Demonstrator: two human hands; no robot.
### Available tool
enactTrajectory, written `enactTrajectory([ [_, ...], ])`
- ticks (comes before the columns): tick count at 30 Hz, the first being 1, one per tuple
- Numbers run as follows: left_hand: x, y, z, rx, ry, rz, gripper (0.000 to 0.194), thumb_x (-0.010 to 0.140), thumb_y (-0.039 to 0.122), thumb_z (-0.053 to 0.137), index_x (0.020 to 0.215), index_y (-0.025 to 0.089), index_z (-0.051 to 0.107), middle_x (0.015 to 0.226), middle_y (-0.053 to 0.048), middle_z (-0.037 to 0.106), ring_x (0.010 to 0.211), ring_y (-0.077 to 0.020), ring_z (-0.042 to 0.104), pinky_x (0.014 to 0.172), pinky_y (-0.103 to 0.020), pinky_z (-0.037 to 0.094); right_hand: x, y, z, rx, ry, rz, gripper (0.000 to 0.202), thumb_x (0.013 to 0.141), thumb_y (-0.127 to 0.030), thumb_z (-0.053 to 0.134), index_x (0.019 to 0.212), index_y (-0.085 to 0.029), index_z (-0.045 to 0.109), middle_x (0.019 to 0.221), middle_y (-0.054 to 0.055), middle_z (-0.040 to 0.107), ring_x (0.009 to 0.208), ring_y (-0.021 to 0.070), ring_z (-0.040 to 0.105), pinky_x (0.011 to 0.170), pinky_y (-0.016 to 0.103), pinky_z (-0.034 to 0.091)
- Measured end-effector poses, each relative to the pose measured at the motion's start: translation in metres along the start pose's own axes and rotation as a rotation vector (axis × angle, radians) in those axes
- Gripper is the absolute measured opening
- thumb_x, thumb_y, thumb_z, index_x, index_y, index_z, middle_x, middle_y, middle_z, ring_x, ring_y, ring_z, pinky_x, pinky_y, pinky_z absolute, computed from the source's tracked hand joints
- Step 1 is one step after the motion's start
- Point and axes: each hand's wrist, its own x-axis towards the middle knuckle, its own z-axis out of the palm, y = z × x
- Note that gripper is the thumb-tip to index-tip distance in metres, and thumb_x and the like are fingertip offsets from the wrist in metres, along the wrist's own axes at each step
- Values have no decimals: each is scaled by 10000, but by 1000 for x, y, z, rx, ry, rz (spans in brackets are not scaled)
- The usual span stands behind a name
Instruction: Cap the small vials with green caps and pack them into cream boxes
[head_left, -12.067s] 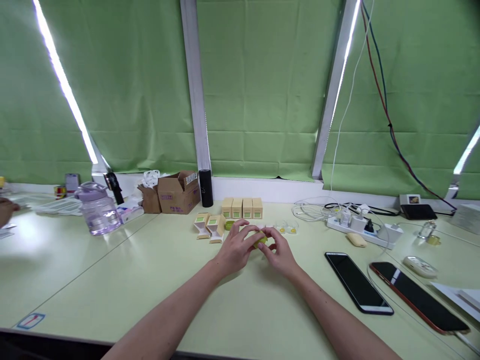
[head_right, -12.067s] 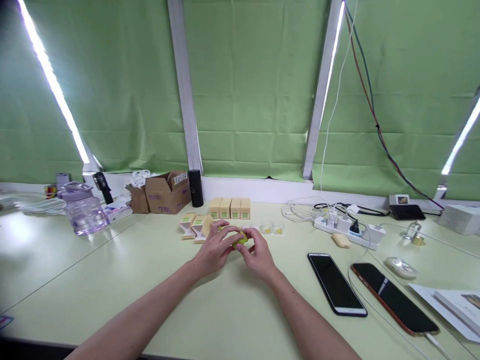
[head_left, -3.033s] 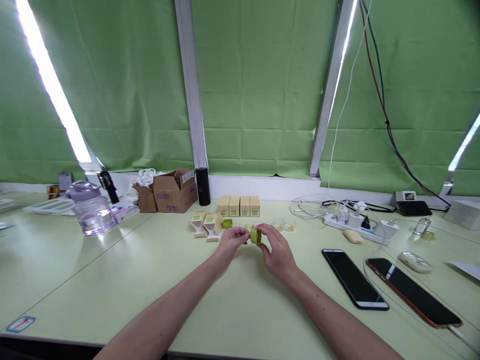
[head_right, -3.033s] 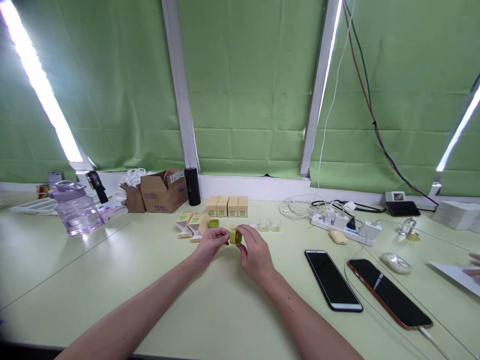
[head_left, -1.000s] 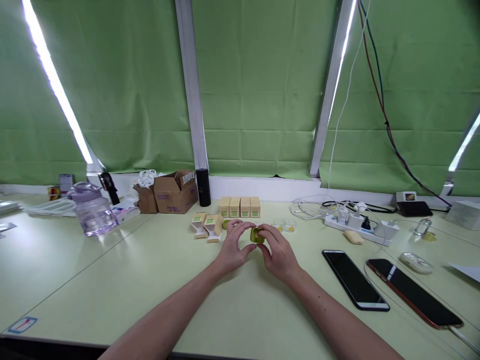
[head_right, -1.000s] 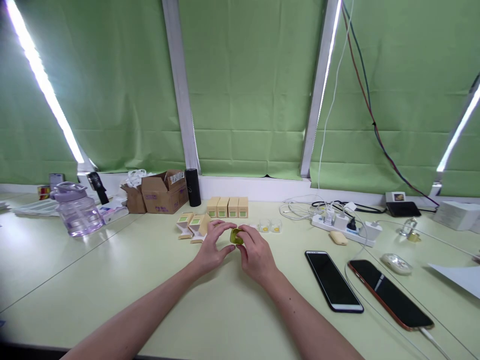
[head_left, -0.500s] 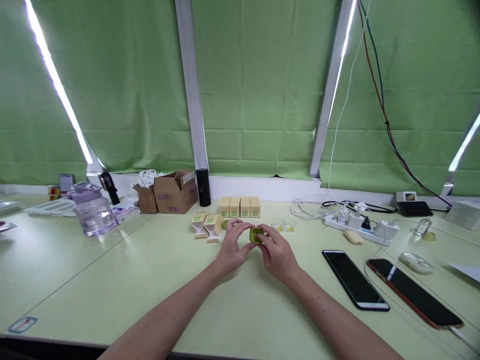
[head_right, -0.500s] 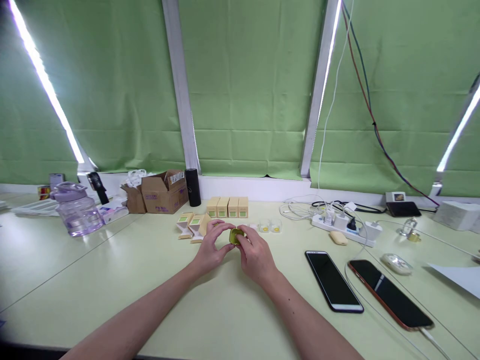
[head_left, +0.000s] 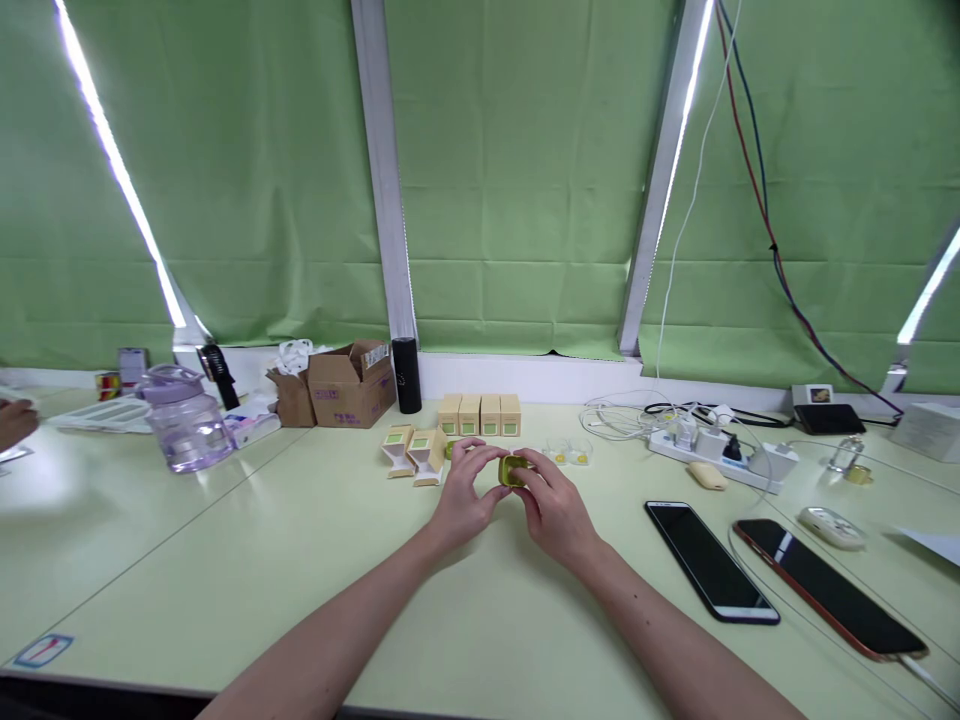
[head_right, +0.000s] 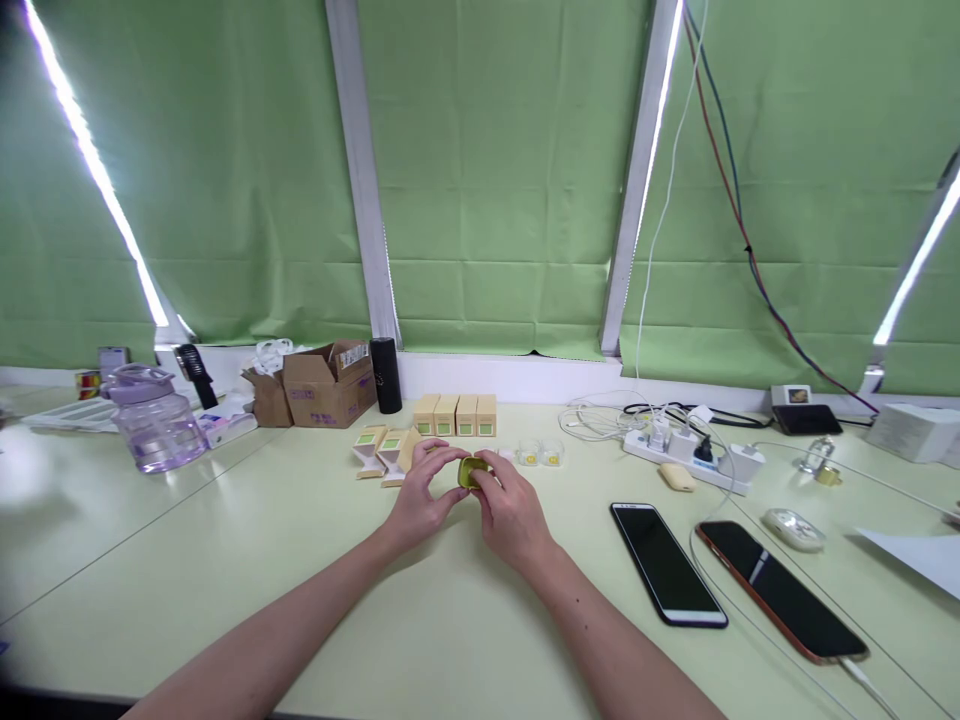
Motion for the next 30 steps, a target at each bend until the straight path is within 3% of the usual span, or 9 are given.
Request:
enactTrajectory([
  [14, 0, -1, 1, 6, 9, 19, 387, 799, 151, 777, 1166, 248, 704, 1129, -88, 720, 1251, -312, 492, 1079, -513, 434, -1, 0, 1, 17, -21, 6, 350, 953, -42, 466, 1182, -228, 654, 1376, 152, 586, 1201, 282, 640, 903, 432, 624],
  [19, 0, 0, -1, 12, -5, 29, 401, 820, 167, 761, 1206, 242, 684, 1143, -90, 713, 1253, -304, 487, 1082, -513, 441, -1, -1, 1, 102, -2, 68, 317, 980, -103, 480, 1222, -244, 629, 1351, 141, 619, 1251, 285, 625, 983, 458, 591],
  [22, -1, 1, -2, -6, 0, 41, 405, 871, 192, 708, 1269, 246, 650, 1220, -101, 689, 1277, -300, 476, 1103, -517, 429, 0, -2, 0, 209, 43, 161, 283, 993, -168, 505, 1246, -255, 598, 1344, 129, 638, 1261, 280, 621, 1001, 464, 579],
  [25, -1, -1, -3, 5, 21, 56, 350, 938, 198, 609, 1283, 253, 632, 1255, -99, 679, 1291, -290, 461, 1120, -519, 409, 2, -2, 0, 353, 78, 322, 222, 1015, -273, 520, 1224, -249, 590, 1297, 119, 665, 1149, 254, 667, 930, 428, 600],
  [30, -2, -4, -3, 103, 49, 91, 375, 929, 129, 557, 1280, 250, 613, 1275, -92, 668, 1275, -291, 441, 1113, -522, 402, 5, -3, 0, 575, 105, 576, 250, 1016, -468, 544, 1056, -232, 615, 1067, 72, 724, 941, 213, 688, 866, 388, 594],
])
